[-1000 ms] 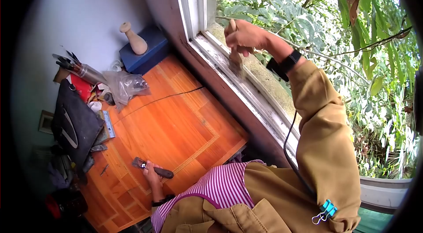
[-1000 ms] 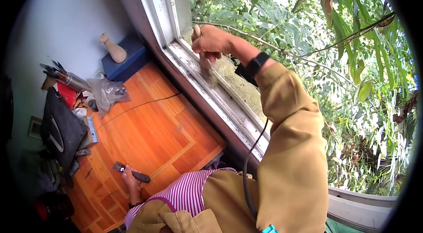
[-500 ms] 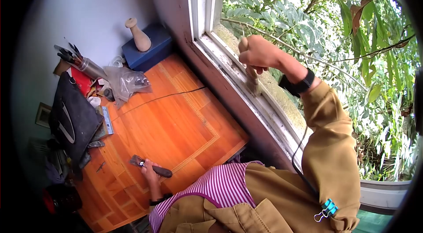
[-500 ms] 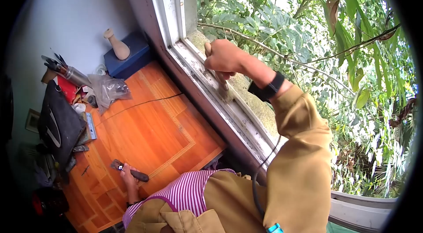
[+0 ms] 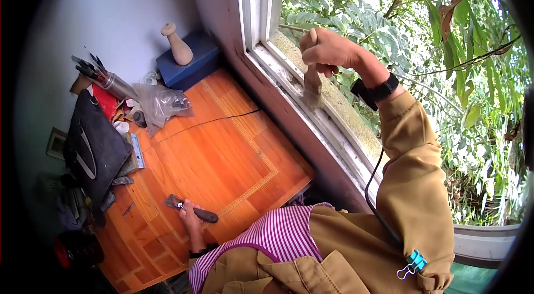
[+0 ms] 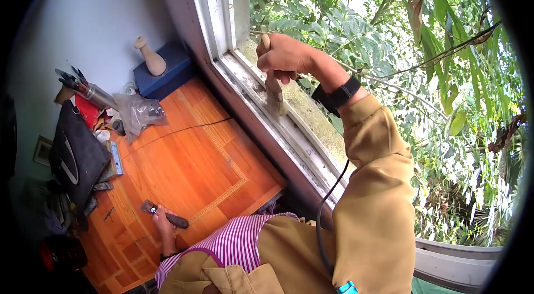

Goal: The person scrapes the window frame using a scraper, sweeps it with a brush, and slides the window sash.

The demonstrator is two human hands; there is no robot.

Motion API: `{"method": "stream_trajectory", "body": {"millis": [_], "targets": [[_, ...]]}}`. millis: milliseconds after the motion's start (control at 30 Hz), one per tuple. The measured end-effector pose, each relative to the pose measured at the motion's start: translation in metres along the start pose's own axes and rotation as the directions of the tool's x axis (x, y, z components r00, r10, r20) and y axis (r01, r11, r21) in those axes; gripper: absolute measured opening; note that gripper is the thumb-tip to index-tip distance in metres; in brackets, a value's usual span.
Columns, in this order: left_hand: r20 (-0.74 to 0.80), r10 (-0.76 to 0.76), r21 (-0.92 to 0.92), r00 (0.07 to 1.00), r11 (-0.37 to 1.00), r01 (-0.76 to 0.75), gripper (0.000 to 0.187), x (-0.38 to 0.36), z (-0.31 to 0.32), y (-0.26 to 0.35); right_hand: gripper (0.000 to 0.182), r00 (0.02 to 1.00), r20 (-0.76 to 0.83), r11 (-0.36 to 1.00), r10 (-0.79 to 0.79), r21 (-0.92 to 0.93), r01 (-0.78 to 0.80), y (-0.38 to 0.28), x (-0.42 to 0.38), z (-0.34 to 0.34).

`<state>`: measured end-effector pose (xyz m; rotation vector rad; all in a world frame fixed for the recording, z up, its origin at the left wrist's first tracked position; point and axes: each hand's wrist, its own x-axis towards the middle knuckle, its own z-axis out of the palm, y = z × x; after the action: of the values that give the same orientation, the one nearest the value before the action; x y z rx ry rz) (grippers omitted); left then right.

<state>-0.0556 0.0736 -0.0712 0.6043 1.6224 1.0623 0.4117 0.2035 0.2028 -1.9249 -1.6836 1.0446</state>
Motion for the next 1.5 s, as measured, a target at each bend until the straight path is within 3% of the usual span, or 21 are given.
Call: {"method": "stream_trajectory", "body": {"millis": [67, 333, 433, 533, 633, 967, 1033, 1100, 1167, 1233, 1300, 1433, 1467, 1500], "targets": [[-0.022, 0.006, -0.053, 1.000, 0.999, -0.007, 0.031, 0.004, 0.000, -0.005, 0.013, 0.990, 0.132, 0.995, -0.050, 0.096, 0.037, 0.009, 0.003, 0.001], [0.049, -0.015, 0.001, 0.999, 1.000, 0.015, 0.029, 0.006, -0.008, -0.004, 0.012, 0.990, -0.061, 0.967, -0.125, 0.214, 0.136, 0.020, 0.023, 0.003], [0.029, -0.019, -0.003, 0.999, 1.000, 0.019, 0.029, 0.004, -0.006, -0.001, 0.012, 0.991, -0.047, 0.970, -0.128, 0.201, 0.135, 0.019, 0.008, -0.005], [0.039, -0.018, -0.029, 0.999, 0.999, 0.019, 0.030, 0.001, -0.004, 0.003, 0.014, 1.000, -0.006, 0.993, -0.028, 0.113, 0.029, 0.011, -0.011, 0.000], [0.039, 0.003, -0.039, 0.999, 0.999, -0.002, 0.030, 0.006, -0.005, -0.005, 0.015, 0.994, -0.105, 0.999, 0.031, 0.015, -0.029, 0.008, -0.010, 0.011], [0.036, 0.013, -0.089, 0.999, 0.996, -0.010, 0.031, 0.006, -0.004, -0.006, 0.016, 0.970, -0.227, 0.992, -0.085, 0.070, 0.104, -0.009, -0.019, -0.011], [0.026, 0.015, -0.064, 1.000, 0.998, -0.013, 0.032, 0.006, -0.004, -0.006, 0.017, 0.933, -0.346, 0.991, -0.094, 0.061, 0.122, -0.007, -0.022, -0.020], [0.016, 0.020, -0.037, 1.000, 0.999, -0.019, 0.032, 0.004, -0.003, -0.004, 0.018, 0.913, -0.400, 0.984, -0.084, 0.108, 0.139, 0.003, -0.012, -0.022], [0.004, -0.005, 0.004, 1.000, 1.000, 0.005, 0.032, 0.000, 0.000, 0.001, 0.018, 0.847, -0.518, 0.910, -0.116, 0.285, 0.299, 0.016, 0.003, -0.020], [0.026, 0.002, -0.007, 1.000, 1.000, -0.002, 0.032, 0.003, -0.003, -0.001, 0.017, 0.831, -0.553, 0.824, -0.065, 0.440, 0.357, 0.021, 0.013, -0.012], [0.048, 0.006, -0.013, 0.999, 1.000, -0.005, 0.032, 0.004, -0.005, -0.003, 0.012, 0.838, -0.539, 0.740, 0.087, 0.598, 0.308, 0.030, 0.027, -0.003], [0.041, 0.029, -0.029, 0.999, 0.999, -0.028, 0.031, 0.002, -0.001, -0.002, 0.010, 0.885, -0.438, 0.761, 0.160, 0.626, 0.172, 0.075, 0.041, -0.004], [0.019, 0.032, -0.051, 0.999, 0.998, -0.031, 0.031, 0.001, -0.001, -0.002, 0.011, 0.793, -0.606, 0.966, 0.059, 0.237, 0.109, 0.098, 0.048, -0.017], [0.016, 0.033, -0.051, 0.999, 0.998, -0.032, 0.031, 0.005, -0.005, -0.007, 0.012, 0.700, -0.705, 0.982, -0.114, -0.185, -0.026, 0.109, 0.052, -0.024]]}}
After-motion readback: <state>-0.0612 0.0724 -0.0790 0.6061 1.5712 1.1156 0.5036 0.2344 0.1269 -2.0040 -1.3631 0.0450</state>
